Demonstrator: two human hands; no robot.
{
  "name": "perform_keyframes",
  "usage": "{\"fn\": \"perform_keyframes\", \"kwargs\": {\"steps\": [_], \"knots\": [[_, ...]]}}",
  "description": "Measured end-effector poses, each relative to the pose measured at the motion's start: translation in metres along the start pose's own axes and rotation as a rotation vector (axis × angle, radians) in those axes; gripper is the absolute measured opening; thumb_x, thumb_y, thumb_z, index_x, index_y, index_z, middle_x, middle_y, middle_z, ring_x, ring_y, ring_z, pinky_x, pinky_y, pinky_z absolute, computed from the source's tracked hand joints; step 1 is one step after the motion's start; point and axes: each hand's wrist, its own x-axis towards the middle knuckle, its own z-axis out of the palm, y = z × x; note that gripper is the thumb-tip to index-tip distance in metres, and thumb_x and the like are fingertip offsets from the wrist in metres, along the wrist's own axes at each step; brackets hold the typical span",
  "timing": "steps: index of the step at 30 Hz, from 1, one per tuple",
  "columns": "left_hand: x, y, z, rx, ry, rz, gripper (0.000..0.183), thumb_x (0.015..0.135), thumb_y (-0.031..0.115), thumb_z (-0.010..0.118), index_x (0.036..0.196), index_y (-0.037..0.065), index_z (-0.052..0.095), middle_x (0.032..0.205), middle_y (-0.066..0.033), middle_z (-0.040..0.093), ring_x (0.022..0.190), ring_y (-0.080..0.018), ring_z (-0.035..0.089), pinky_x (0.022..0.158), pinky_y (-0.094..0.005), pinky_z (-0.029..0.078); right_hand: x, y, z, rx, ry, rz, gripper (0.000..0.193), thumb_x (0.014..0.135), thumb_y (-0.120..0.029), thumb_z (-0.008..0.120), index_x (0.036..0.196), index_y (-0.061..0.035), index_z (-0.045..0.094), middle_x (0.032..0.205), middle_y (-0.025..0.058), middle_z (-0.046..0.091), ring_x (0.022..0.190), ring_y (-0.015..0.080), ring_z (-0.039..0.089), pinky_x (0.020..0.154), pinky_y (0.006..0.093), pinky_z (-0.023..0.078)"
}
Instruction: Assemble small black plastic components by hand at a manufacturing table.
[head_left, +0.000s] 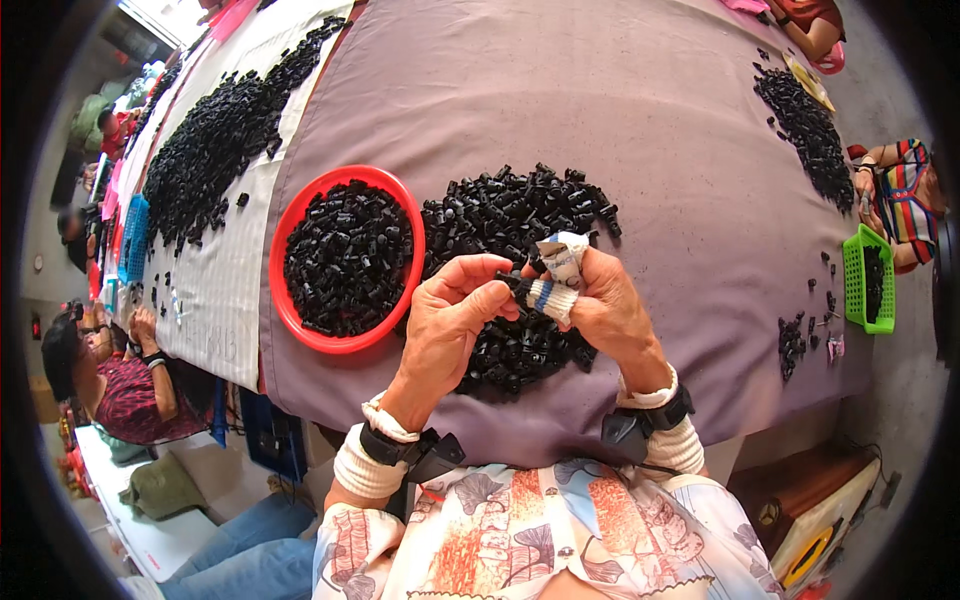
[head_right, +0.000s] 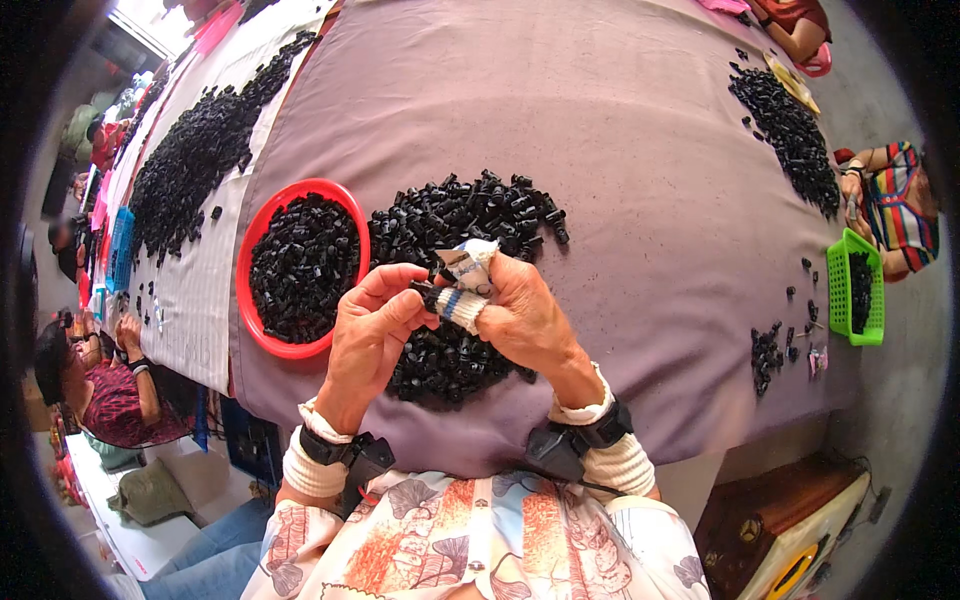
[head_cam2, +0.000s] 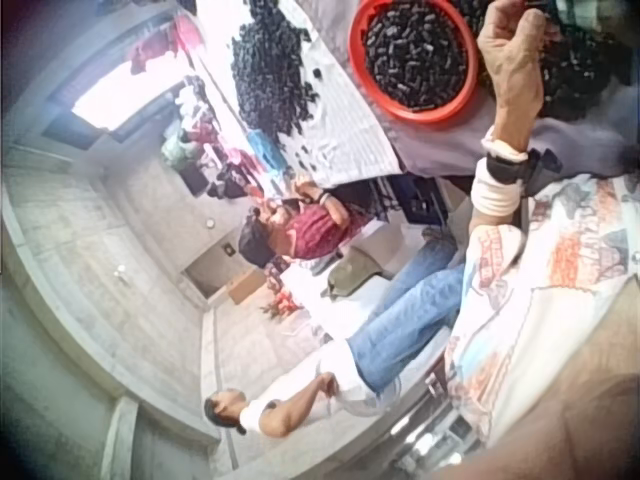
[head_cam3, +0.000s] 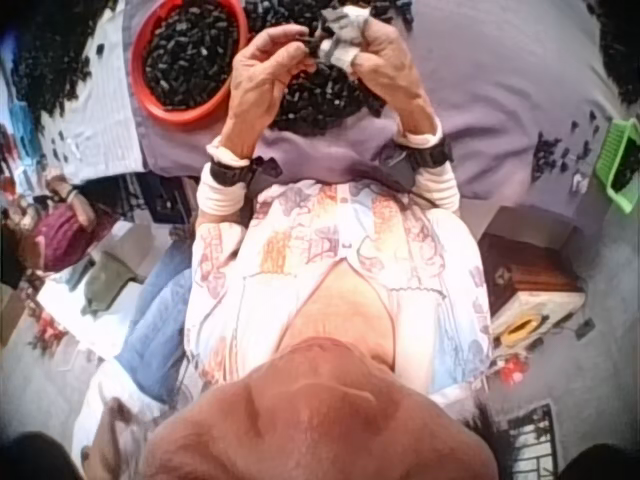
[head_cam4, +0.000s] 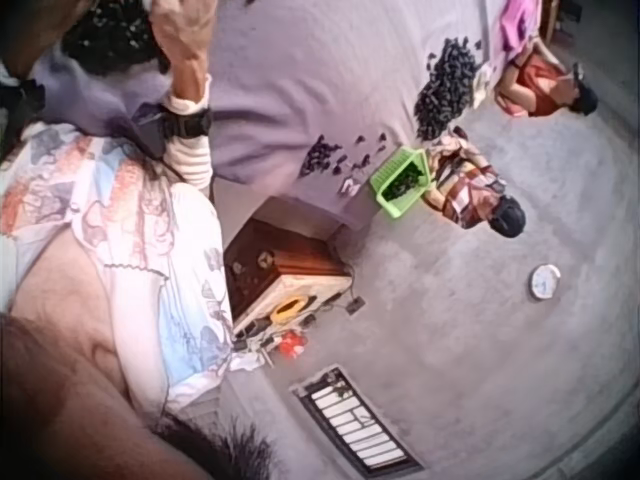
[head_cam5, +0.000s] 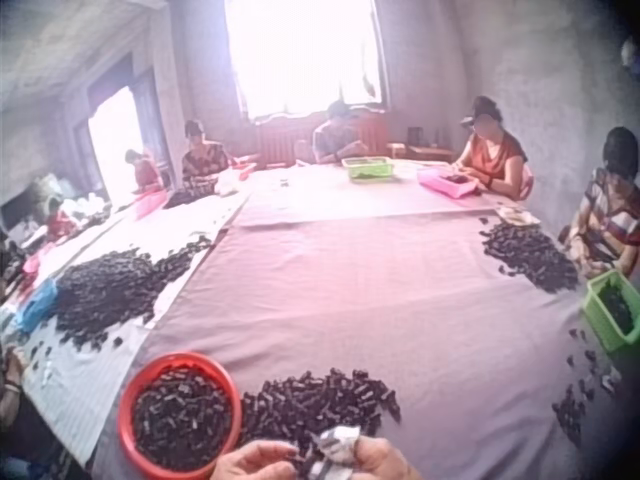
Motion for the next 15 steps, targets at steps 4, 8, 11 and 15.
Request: {"fn": "perform_keyframes", "kwargs": {"steps": [4,8,11,15], "knots": [[0.002,0.001,-0.003,-0.119,0.014,-0.044,0.022,0.086,0.008,0.056,0.106,-0.002,0.055,0.091,-0.0094,0.062,0.076,-0.0137,0.060,0.070,-0.0276,0.050,-0.003,-0.002,0.003,-0.076,-0.011,0.001,0.024,0.081,-0.008,0.060,0.104,-0.0033,0.054,0.075,-0.0026,0.056,0.061,0.0024,0.046,0.052,0.0187,0.039],[0.003,0.004,-0.006,-0.247,-0.062,-0.084,0.023,0.088,0.008,0.052,0.109,-0.001,0.054,0.091,-0.0102,0.061,0.077,-0.0152,0.059,0.072,-0.0295,0.050,-0.005,-0.003,-0.004,-0.091,0.003,0.024,0.021,0.082,-0.011,0.059,0.100,-0.0032,0.053,0.070,-0.0016,0.053,0.052,0.0032,0.045,0.046,0.0202,0.038],[0.002,0.004,-0.007,-0.291,-0.104,-0.109,0.024,0.089,0.010,0.051,0.110,-0.002,0.053,0.091,-0.0100,0.060,0.077,-0.0157,0.059,0.073,-0.0307,0.049,-0.002,0.012,-0.007,-0.116,0.011,-0.025,0.020,0.081,-0.010,0.060,0.099,-0.0027,0.054,0.070,-0.0020,0.053,0.053,0.0035,0.046,0.046,0.0197,0.039],[0.000,0.005,-0.007,-0.308,-0.136,-0.129,0.026,0.089,0.012,0.051,0.112,-0.001,0.053,0.090,-0.0092,0.060,0.079,-0.0151,0.059,0.073,-0.0310,0.049,0.000,0.009,-0.006,-0.121,-0.038,0.010,0.018,0.081,-0.011,0.061,0.096,-0.0023,0.055,0.070,-0.0027,0.052,0.058,0.0031,0.044,0.051,0.0198,0.039]]}}
